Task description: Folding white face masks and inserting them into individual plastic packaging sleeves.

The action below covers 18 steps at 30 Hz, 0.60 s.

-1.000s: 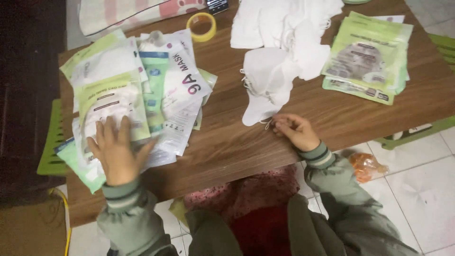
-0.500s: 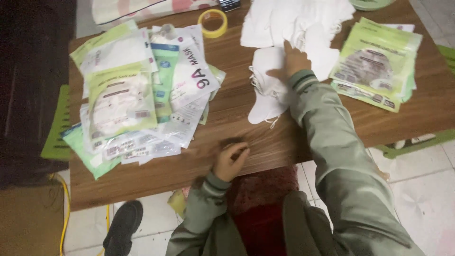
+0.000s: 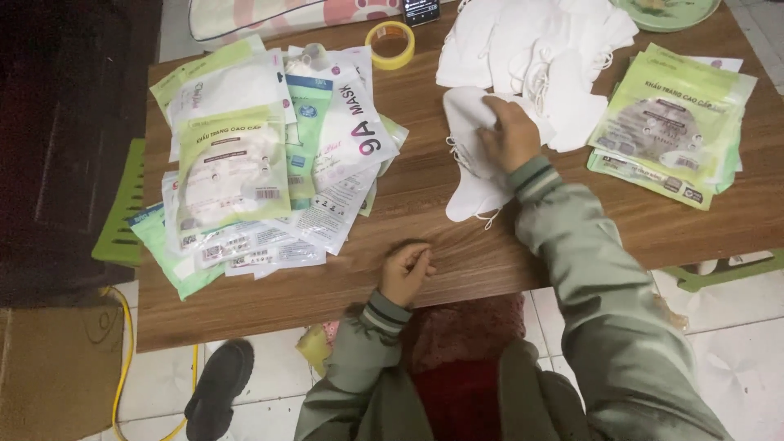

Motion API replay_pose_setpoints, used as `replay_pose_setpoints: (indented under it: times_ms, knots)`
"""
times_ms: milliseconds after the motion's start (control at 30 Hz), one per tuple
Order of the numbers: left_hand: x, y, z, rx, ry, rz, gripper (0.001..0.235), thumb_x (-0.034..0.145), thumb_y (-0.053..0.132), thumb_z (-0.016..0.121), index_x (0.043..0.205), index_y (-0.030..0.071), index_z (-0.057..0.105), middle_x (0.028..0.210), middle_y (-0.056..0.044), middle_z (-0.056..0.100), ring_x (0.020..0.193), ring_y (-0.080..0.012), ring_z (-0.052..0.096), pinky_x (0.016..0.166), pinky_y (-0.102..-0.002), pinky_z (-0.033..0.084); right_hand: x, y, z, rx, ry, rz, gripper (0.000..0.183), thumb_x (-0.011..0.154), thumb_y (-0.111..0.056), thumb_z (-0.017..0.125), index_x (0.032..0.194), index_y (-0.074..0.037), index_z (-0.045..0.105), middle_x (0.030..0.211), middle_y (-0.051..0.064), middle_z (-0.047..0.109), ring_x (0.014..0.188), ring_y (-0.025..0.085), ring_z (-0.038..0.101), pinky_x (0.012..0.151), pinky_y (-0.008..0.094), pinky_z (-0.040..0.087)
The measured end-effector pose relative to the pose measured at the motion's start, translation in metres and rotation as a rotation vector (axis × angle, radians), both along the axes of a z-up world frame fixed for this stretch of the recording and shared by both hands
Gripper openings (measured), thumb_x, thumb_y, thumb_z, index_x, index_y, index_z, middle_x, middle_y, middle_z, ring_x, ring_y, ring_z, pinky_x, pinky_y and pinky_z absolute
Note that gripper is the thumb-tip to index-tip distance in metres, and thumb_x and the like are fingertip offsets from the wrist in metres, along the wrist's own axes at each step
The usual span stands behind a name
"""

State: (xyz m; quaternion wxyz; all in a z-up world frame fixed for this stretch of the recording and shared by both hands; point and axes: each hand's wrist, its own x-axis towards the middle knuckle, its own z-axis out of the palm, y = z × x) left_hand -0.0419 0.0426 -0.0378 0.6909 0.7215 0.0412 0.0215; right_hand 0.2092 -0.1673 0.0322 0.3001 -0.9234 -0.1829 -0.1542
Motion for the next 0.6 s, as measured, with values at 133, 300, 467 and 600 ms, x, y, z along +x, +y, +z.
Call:
replay_pose_setpoints:
  times_ms: [133,300,467,600]
  knots:
    - [0.002,0.000,-0.006,0.013,-0.013,0.010,0.021,0.100,0.009,0.062,0.115,-0.003,0.069,0.084,-0.022,0.076,0.071,-0.0274,0.075,0.056,-0.039,0.065,-0.051,0.002,0.022,0.367,0.026,0.045,0.061,0.082,-0.010,0.085,0.137,-0.025,0.065,0.115,0.009,0.069,0.082,0.027,0.065,0.073,0.037,0.055]
    - [0.002,0.004,-0.019,-0.093,0.022,0.111,0.022,0.102,0.009,0.057,0.117,-0.002,0.069,0.097,-0.024,0.075,0.076,-0.0278,0.075,0.061,-0.040,0.066,-0.120,0.020,0.034,0.463,0.391,0.157,0.088,0.076,-0.007,0.083,0.154,-0.007,0.043,0.124,0.040,0.058,0.113,0.052,0.060,0.094,0.056,0.054]
    - [0.003,0.003,-0.022,-0.084,-0.015,0.116,0.020,0.103,0.010,0.059,0.115,-0.003,0.069,0.096,-0.022,0.076,0.075,-0.0271,0.075,0.060,-0.037,0.066,-0.117,-0.001,-0.024,-0.033,0.462,0.152,0.076,0.087,-0.032,0.073,0.155,-0.015,0.045,0.131,0.026,0.060,0.118,0.039,0.063,0.097,0.050,0.054]
    - [0.001,0.002,-0.020,-0.089,0.012,0.134,0.019,0.102,0.011,0.061,0.113,-0.002,0.070,0.096,-0.022,0.076,0.075,-0.0256,0.075,0.060,-0.037,0.067,-0.125,0.003,-0.027,-0.344,0.432,0.097,0.064,0.093,-0.038,0.062,0.153,-0.019,0.047,0.133,0.016,0.060,0.127,0.033,0.057,0.102,0.046,0.050]
